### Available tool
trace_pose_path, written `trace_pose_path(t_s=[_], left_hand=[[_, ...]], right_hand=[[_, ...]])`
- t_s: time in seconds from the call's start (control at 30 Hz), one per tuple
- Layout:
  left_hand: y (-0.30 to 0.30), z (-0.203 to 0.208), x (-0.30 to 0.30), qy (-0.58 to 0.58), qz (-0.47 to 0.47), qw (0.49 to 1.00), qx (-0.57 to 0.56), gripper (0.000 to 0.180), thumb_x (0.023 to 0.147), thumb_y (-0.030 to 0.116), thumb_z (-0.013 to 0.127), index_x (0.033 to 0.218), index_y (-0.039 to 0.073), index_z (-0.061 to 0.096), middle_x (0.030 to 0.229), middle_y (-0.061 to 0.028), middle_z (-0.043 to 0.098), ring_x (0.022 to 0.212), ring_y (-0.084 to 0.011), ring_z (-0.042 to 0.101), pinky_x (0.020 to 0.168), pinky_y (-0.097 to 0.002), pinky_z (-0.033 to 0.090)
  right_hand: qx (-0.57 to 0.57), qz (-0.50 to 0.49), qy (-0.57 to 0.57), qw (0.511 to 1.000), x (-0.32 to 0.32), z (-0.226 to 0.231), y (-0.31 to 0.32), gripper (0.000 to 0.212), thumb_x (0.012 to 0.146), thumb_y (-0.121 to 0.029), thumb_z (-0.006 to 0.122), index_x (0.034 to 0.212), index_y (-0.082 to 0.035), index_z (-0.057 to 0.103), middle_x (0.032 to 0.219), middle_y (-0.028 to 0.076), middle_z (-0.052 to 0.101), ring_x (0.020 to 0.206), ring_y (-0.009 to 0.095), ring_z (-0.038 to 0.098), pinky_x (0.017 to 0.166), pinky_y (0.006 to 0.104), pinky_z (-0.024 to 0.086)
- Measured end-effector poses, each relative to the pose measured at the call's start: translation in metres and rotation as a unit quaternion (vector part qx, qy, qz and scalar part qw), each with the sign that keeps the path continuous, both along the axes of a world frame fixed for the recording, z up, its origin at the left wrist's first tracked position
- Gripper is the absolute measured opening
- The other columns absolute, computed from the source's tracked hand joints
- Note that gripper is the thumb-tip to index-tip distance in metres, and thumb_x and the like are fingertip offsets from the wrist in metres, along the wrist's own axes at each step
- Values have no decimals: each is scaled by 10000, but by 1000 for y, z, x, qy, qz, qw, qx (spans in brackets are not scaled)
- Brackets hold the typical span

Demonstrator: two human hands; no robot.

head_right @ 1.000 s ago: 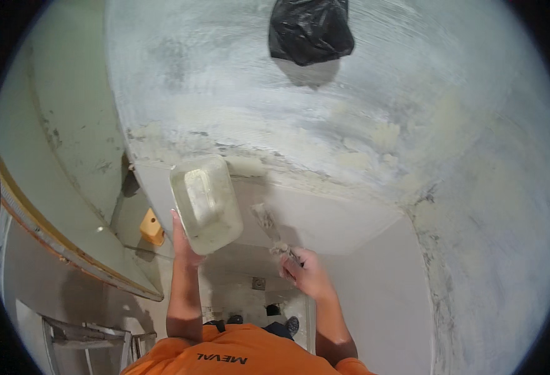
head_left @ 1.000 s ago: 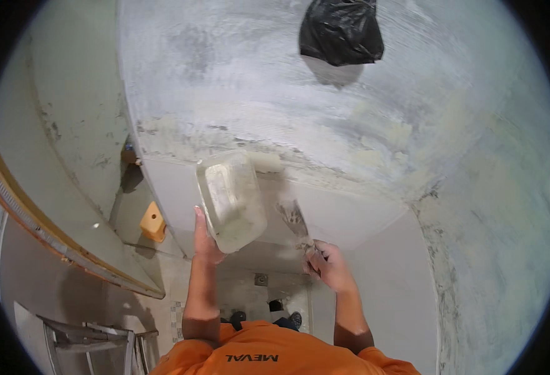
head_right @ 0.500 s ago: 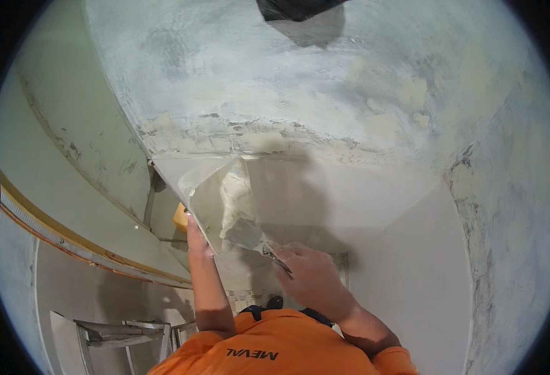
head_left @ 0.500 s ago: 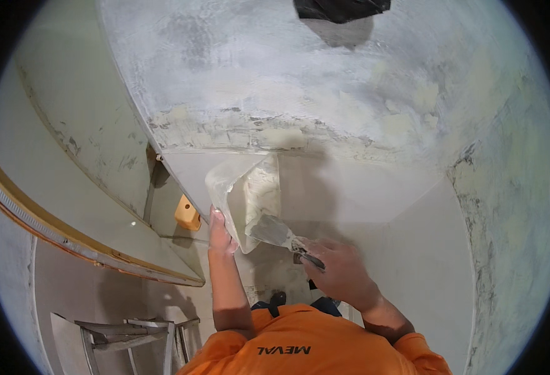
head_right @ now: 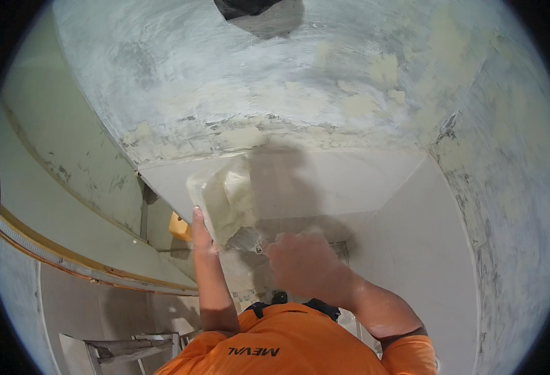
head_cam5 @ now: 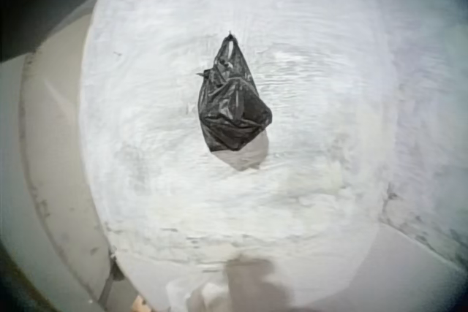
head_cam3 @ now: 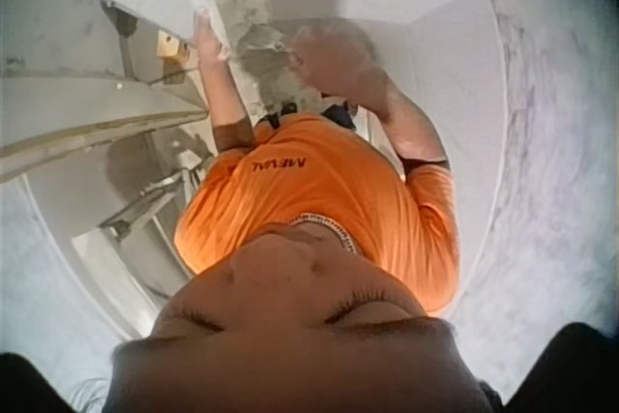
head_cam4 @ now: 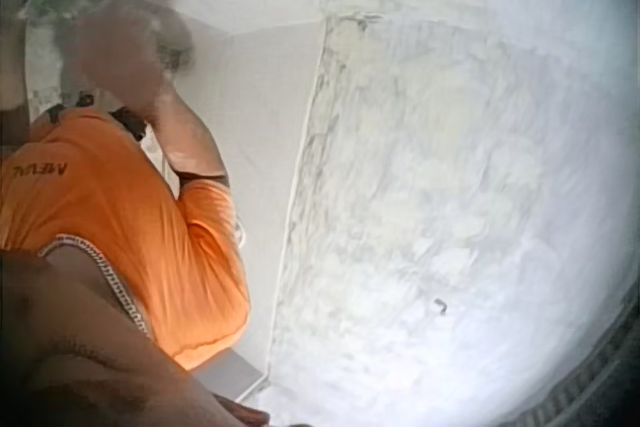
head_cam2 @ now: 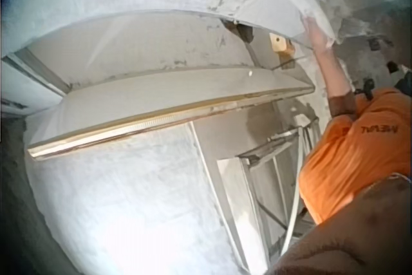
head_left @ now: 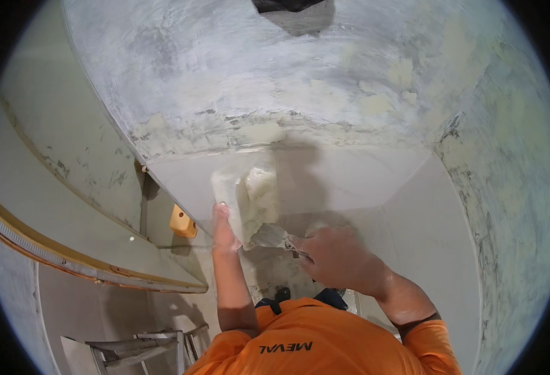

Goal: The person applies a white compound to a wall using a spatula while holding a plastic container of the material.

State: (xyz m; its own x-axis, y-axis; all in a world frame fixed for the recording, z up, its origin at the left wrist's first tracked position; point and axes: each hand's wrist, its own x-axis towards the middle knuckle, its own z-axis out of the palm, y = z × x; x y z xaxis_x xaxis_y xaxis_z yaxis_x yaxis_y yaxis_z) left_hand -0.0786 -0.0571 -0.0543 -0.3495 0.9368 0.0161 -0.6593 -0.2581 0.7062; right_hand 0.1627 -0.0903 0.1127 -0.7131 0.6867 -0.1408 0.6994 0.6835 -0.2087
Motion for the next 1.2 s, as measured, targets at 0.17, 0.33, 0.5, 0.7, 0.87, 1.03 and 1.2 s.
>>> trace_pose_path(t_s=[0.17, 0.33, 0.5, 0.7, 0.87, 1.03, 1.2], left_hand=[[8, 5, -6, 26, -35, 999, 29, 573, 1064, 432, 384, 1469, 28, 407, 1418, -146, 518, 1279, -292, 531, 1079, -434, 438], [8, 36, 2, -38, -6, 999, -21, 588, 1064, 462, 357, 1480, 48, 404, 1429, -148, 507, 1277, -297, 529, 1071, -435, 441], [18, 44, 8, -61, -32, 998, 6, 649, 1053, 519, 325, 1482, 38, 396, 1423, -142, 518, 1274, -316, 531, 1086, -443, 415], [24, 57, 31, -47, -105, 992, 47, 645, 1048, 538, 316, 1488, 72, 391, 1426, -120, 512, 1279, -299, 533, 1058, -439, 451], [29, 72, 51, -83, -152, 984, 45, 653, 1044, 551, 302, 1488, 80, 382, 1416, -130, 514, 1265, -320, 544, 1036, -488, 476], [29, 80, 51, -130, -209, 963, 111, 557, 1051, 465, 329, 1473, 112, 419, 1372, -99, 554, 1210, -291, 588, 984, -469, 525], [25, 89, 44, -34, -156, 978, 137, 651, 1043, 542, 301, 1507, 88, 354, 1439, -144, 491, 1263, -328, 543, 1018, -508, 486]], right_hand=[[-19, -5, 48, 999, 23, 2, 13, 370, 883, -229, 580, 1218, -96, 664, 947, 138, 672, 884, 353, 648, 765, 473, 521], [-175, 21, 292, 940, 63, -14, 38, 256, 923, -143, 556, 1105, -11, 678, 816, 137, 662, 684, 239, 614, 623, 357, 488], [-557, -164, 472, 663, 95, -64, 43, 324, 976, -176, 578, 1213, 41, 615, 744, 80, 596, 546, 118, 478, 494, 222, 349], [-615, -91, 617, 482, 94, -78, 58, 354, 1012, -318, 564, 1086, 24, 620, 725, 63, 557, 528, 106, 462, 476, 229, 343], [-467, -120, 717, 503, 82, -28, 80, 308, 1019, -304, 560, 1060, -3, 608, 793, 66, 584, 614, 111, 509, 540, 232, 385], [-125, -163, 635, 744, 77, 24, 119, 339, 944, -306, 683, 1098, -6, 641, 824, 39, 610, 671, 184, 559, 623, 321, 452], [282, -195, 344, 874, 88, 98, 151, 402, 888, -403, 711, 923, -3, 697, 822, 139, 623, 706, 302, 588, 680, 400, 471]])
